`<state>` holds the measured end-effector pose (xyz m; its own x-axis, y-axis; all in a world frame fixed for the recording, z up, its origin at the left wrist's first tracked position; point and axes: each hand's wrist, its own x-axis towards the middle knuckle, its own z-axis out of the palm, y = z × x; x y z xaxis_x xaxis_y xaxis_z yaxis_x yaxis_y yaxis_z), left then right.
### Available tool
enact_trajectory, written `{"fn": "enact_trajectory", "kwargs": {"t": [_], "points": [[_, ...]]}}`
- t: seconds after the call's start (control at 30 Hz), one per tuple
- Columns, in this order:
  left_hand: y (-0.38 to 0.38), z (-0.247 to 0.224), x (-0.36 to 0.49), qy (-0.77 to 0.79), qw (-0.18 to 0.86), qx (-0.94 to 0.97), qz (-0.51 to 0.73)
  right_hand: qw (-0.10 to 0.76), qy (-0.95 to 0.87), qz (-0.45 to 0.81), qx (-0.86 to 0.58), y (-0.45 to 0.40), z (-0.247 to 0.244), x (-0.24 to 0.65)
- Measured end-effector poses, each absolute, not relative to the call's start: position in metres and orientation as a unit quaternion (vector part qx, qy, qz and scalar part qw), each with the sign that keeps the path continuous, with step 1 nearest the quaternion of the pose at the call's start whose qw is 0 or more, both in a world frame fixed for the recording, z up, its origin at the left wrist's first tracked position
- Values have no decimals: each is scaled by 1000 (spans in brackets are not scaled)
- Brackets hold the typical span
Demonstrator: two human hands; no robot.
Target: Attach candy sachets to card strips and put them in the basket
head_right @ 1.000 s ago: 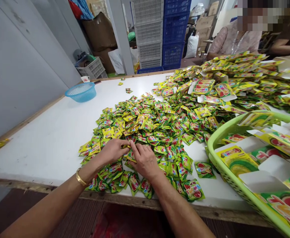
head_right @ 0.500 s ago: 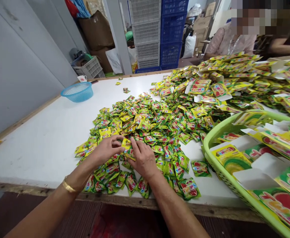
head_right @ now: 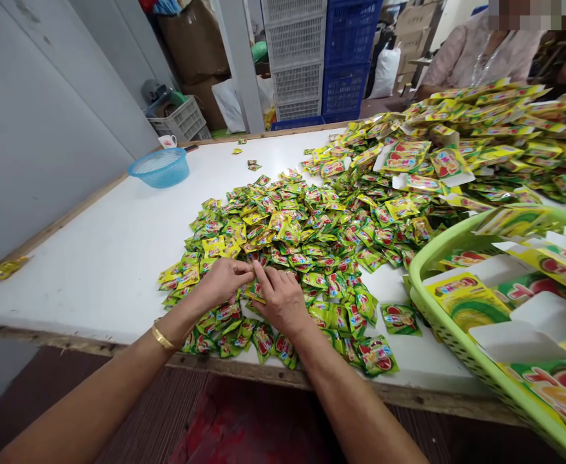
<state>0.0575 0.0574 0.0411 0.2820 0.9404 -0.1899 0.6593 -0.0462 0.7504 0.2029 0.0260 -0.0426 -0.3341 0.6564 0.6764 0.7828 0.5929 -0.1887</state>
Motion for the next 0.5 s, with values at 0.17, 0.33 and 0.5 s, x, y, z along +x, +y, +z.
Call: {"fn": "enact_trajectory", "kwargs": {"t": [0.17,0.33,0.5], "points": [[55,38,72,514,488,695,120,369,-802,-109,-456,25,-43,208],[40,57,65,522,525,663,108,392,-805,-93,-435,29,-44,209],[4,52,33,580,263,756,154,435,-751,-85,-489,34,-45,213]]}}
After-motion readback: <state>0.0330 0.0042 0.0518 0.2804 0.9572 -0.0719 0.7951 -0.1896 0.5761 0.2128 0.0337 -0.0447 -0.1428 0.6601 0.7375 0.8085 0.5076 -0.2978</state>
